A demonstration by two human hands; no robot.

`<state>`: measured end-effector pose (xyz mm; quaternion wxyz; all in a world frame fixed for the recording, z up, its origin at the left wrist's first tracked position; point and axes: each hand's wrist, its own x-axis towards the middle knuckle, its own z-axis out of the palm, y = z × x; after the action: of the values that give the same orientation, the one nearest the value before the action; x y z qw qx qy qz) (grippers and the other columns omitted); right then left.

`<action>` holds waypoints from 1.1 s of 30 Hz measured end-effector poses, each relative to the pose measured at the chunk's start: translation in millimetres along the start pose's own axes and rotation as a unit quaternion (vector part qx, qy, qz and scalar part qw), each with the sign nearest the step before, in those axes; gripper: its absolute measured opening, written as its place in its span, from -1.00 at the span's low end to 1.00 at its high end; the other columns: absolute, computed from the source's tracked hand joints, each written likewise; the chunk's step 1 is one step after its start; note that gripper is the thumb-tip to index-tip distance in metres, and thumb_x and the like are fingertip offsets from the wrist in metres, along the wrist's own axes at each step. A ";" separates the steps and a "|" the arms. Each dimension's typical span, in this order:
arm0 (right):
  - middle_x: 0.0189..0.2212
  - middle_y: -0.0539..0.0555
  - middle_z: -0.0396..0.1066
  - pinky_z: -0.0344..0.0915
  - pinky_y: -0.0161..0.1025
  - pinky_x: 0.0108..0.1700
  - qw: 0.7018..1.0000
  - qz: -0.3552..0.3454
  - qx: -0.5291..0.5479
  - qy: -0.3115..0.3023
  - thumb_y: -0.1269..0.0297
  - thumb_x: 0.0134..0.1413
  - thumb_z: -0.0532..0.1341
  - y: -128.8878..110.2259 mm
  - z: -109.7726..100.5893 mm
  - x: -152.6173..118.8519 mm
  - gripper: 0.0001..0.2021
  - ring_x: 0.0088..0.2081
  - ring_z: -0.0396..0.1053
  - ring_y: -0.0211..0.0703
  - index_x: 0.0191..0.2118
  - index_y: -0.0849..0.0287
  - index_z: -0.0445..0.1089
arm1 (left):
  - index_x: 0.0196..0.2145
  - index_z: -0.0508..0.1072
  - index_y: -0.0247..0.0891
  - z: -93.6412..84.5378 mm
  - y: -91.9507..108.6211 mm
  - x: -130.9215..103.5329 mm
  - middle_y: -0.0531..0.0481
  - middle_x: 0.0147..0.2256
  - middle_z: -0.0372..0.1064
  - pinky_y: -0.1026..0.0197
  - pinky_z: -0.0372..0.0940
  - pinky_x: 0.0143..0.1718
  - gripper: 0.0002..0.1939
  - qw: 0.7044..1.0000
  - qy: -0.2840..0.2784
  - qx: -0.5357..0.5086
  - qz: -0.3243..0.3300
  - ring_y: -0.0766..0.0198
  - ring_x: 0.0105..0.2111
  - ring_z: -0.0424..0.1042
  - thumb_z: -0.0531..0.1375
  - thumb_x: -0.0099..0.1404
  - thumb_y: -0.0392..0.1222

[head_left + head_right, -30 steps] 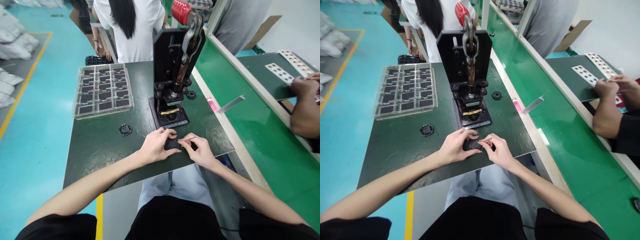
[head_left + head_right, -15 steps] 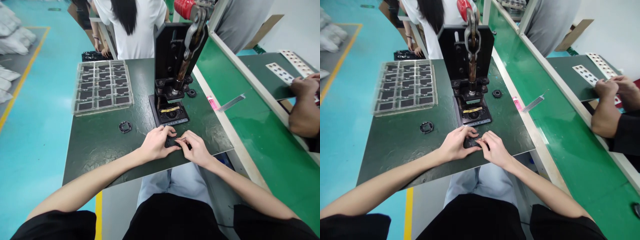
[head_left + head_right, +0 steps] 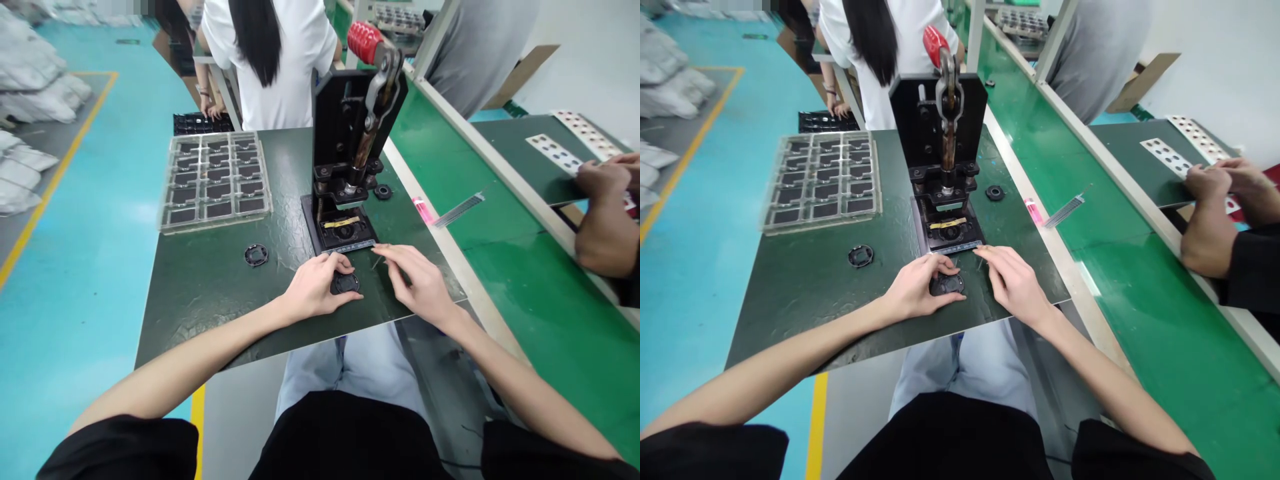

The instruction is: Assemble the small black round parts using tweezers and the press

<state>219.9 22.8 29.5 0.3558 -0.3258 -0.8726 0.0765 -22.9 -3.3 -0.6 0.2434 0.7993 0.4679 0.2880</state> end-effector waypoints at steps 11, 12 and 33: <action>-0.21 0.06 0.65 0.58 -0.07 -0.16 0.993 0.016 0.089 0.069 0.54 0.23 0.23 -8.6 12.5 -8.0 -0.68 -0.23 0.61 -0.08 -0.01 0.01 0.54 | -0.05 0.31 -0.16 -2.1 1.7 -0.9 -0.03 -0.11 0.58 0.02 0.44 -0.01 -0.48 1.000 -0.014 0.006 0.004 0.10 -0.11 0.57 0.41 0.23 0.13; -0.21 0.05 0.65 0.59 -0.09 -0.17 0.993 0.010 0.095 0.067 0.53 0.23 0.24 -7.6 14.4 -9.6 -0.66 -0.24 0.61 -0.09 0.03 0.01 0.52 | -0.05 0.31 -0.16 -2.3 1.5 -0.9 -0.03 -0.10 0.58 0.02 0.44 -0.01 -0.48 1.000 -0.015 0.007 0.005 0.10 -0.11 0.57 0.41 0.23 0.14; -0.25 0.10 0.66 0.67 -0.25 -0.14 0.929 0.208 0.298 0.071 0.33 0.28 0.31 -21.3 35.8 -13.8 -0.94 -0.26 0.66 -0.13 -0.18 0.14 0.42 | -0.01 0.30 -0.17 -2.6 2.4 -1.6 -0.03 -0.08 0.58 0.05 0.41 -0.03 -0.49 0.999 -0.031 0.019 0.009 0.12 -0.13 0.59 0.37 0.29 0.15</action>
<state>192.4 1.2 3.1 0.4734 -0.3833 -0.6950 0.3822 -23.9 -5.4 2.4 0.2402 0.8161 0.4587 0.2565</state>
